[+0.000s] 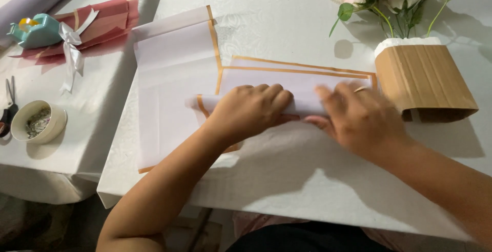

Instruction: Folding and layering decorative wrapping paper to prepare for gift wrapping or bouquet assembly.

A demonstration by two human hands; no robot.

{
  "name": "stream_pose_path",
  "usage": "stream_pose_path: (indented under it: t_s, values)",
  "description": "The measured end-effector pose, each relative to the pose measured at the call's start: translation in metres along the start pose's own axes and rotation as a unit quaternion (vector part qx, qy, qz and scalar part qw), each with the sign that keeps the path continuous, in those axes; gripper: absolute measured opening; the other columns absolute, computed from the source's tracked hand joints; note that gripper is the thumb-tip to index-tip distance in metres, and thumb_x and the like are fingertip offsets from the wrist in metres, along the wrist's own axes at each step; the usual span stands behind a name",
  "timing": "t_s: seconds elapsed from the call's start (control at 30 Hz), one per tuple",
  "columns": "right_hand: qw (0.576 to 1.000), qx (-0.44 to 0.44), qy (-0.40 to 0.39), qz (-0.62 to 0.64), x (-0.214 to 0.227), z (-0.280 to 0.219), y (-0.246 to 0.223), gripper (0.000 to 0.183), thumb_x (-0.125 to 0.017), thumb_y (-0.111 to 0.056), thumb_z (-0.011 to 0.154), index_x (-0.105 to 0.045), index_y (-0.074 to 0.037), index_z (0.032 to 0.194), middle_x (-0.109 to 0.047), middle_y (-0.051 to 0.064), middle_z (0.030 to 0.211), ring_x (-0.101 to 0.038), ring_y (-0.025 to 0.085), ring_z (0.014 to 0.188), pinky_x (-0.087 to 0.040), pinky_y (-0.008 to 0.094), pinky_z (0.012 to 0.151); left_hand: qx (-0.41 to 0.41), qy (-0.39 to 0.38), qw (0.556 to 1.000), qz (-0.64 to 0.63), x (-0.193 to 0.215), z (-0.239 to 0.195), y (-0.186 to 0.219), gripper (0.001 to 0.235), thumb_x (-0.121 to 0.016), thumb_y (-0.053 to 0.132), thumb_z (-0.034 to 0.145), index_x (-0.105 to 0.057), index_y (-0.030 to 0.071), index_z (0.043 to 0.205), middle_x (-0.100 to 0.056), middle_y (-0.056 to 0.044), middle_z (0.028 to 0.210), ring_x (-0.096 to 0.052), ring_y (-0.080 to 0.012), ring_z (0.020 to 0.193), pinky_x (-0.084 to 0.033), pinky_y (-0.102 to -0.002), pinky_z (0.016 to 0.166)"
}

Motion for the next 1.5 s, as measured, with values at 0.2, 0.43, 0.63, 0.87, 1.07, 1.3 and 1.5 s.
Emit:
stream_pose_path:
  t_s: [0.2, 0.43, 0.63, 0.87, 1.07, 1.3, 1.5]
  values:
    - [0.939, -0.035, 0.305, 0.155, 0.067, -0.010, 0.041, 0.023, -0.053, -0.010, 0.091, -0.048, 0.009, 0.103, -0.036, 0.025, 0.103, -0.040, 0.039, 0.099, -0.035, 0.049, 0.086, 0.308, -0.119, 0.911, -0.246, 0.013, -0.004, -0.055, 0.039, -0.038, 0.047, 0.087, -0.041, 0.009, 0.096, -0.058, -0.015, 0.076, -0.054, -0.0396, 0.058, -0.037, -0.045, 0.044]
    - [0.850, -0.150, 0.109, 0.494, 0.065, 0.034, 0.029, 0.018, -0.048, -0.006, 0.089, -0.047, 0.005, 0.103, -0.054, 0.015, 0.091, -0.056, 0.020, 0.082, -0.048, 0.026, 0.072, 0.434, -0.128, 0.727, -0.516, 0.008, -0.012, -0.050, 0.037, -0.038, 0.047, 0.083, -0.036, 0.011, 0.076, -0.053, -0.004, 0.067, -0.050, -0.0136, 0.058, -0.042, -0.027, 0.053]
    - [0.763, -0.200, -0.035, 0.614, 0.043, 0.059, 0.001, 0.038, -0.047, -0.021, 0.084, -0.045, -0.002, 0.117, -0.055, 0.005, 0.087, -0.055, 0.013, 0.078, -0.047, 0.022, 0.068, 0.406, -0.077, 0.632, -0.656, 0.006, -0.013, -0.036, 0.035, -0.026, 0.042, 0.087, -0.041, 0.012, 0.096, -0.048, -0.003, 0.081, -0.047, -0.0119, 0.074, -0.041, -0.025, 0.064]
    - [0.805, -0.184, 0.012, 0.563, 0.043, 0.073, -0.006, 0.024, -0.050, -0.018, 0.086, -0.055, -0.003, 0.103, -0.044, 0.004, 0.084, -0.044, 0.011, 0.069, -0.040, 0.022, 0.064, 0.422, -0.036, 0.568, -0.706, -0.008, -0.019, -0.034, 0.043, -0.033, 0.033, 0.087, -0.049, 0.006, 0.117, -0.054, -0.007, 0.101, -0.052, -0.0145, 0.090, -0.045, -0.028, 0.073]
    - [0.769, -0.185, 0.075, 0.608, 0.035, 0.068, -0.003, 0.033, -0.056, -0.010, 0.085, -0.029, -0.004, 0.103, -0.045, 0.007, 0.081, -0.046, 0.013, 0.071, -0.039, 0.023, 0.060, 0.406, -0.009, 0.557, -0.724, 0.004, -0.006, -0.023, 0.054, -0.024, 0.045, 0.086, -0.050, 0.008, 0.116, -0.055, -0.010, 0.114, -0.053, -0.0180, 0.106, -0.045, -0.030, 0.090]
    - [0.873, -0.059, 0.118, 0.470, 0.042, 0.067, -0.011, 0.036, -0.063, 0.002, 0.083, -0.039, -0.004, 0.109, -0.042, 0.011, 0.090, -0.045, 0.016, 0.069, -0.038, 0.024, 0.058, 0.459, -0.031, 0.555, -0.694, 0.006, -0.010, -0.022, 0.044, -0.023, 0.047, 0.086, -0.050, 0.012, 0.087, -0.049, -0.003, 0.084, -0.049, -0.0124, 0.081, -0.042, -0.025, 0.073]
    - [0.891, -0.041, 0.112, 0.437, 0.038, 0.067, -0.019, 0.052, -0.075, -0.004, 0.072, -0.039, -0.001, 0.110, -0.043, 0.012, 0.100, -0.043, 0.020, 0.079, -0.042, 0.027, 0.067, 0.440, -0.017, 0.575, -0.689, 0.000, -0.012, -0.023, 0.054, -0.020, 0.044, 0.086, -0.049, 0.010, 0.116, -0.052, -0.005, 0.105, -0.048, -0.0129, 0.096, -0.040, -0.026, 0.084]
Point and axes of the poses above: each hand's wrist, its own z-axis towards the middle knuckle, its own x-axis out of the back of the hand, y = z × x, the point moved 7 cm from there along z, towards the middle knuckle
